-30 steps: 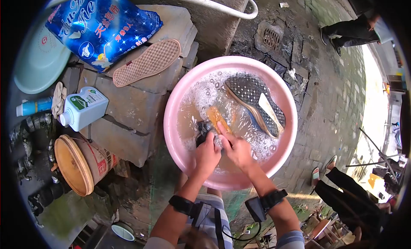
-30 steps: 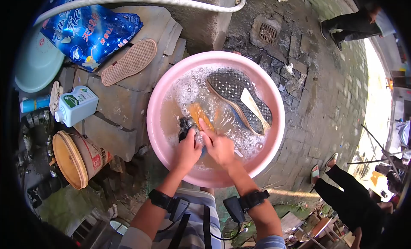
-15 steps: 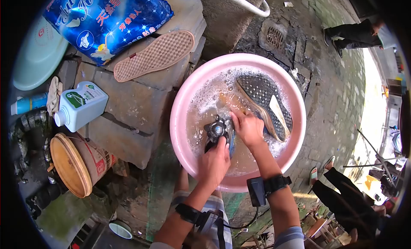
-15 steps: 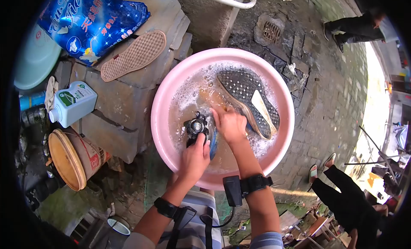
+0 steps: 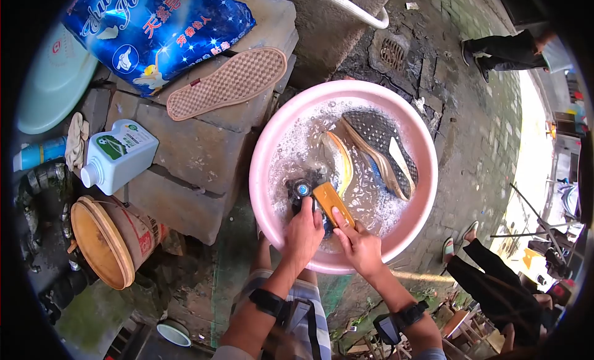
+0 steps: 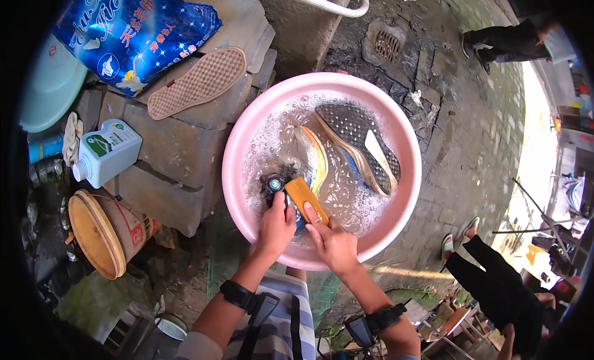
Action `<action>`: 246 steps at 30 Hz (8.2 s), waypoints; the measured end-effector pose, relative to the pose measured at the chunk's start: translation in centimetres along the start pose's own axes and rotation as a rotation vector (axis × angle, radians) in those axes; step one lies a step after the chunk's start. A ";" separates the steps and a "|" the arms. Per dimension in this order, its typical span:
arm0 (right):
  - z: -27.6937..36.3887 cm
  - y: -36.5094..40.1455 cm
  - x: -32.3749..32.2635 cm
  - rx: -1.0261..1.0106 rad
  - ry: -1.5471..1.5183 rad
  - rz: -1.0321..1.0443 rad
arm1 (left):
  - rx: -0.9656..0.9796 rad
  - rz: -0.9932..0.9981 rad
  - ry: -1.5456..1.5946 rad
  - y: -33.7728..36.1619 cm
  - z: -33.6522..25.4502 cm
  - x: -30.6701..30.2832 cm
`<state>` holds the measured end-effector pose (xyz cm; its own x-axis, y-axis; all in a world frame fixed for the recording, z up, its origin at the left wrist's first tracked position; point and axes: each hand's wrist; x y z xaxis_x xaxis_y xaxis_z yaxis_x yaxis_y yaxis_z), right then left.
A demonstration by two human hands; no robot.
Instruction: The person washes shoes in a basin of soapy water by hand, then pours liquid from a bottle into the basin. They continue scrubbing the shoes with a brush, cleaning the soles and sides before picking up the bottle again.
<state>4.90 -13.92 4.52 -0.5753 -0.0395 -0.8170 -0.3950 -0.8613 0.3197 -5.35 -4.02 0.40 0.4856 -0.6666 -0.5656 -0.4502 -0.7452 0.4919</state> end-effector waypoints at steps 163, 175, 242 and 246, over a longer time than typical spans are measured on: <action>-0.4 -10.0 -0.7 -0.171 0.411 -0.110 | -0.180 -0.018 0.427 2.1 -2.2 3.3; -1.0 -2.7 -3.6 -0.216 0.355 -0.042 | -0.043 -0.074 0.352 2.1 -2.1 3.7; -0.1 -9.3 -2.2 -0.028 0.291 -0.150 | -0.106 -0.251 0.197 1.9 -0.9 5.5; -1.2 -0.2 -3.2 -0.043 0.222 -0.022 | -0.153 -0.206 0.247 1.9 -1.7 4.3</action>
<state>7.68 -14.19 6.53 -0.3931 -0.1271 -0.9106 -0.3716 -0.8839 0.2838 -2.90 -8.32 0.03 0.7297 -0.4714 -0.4954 -0.2151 -0.8459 0.4881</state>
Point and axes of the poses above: each hand's wrist, its own y-axis away from the middle knuckle, its own x-axis out of the palm, z = x × y, and after that the axes turned 2 degrees about -y, right-handed
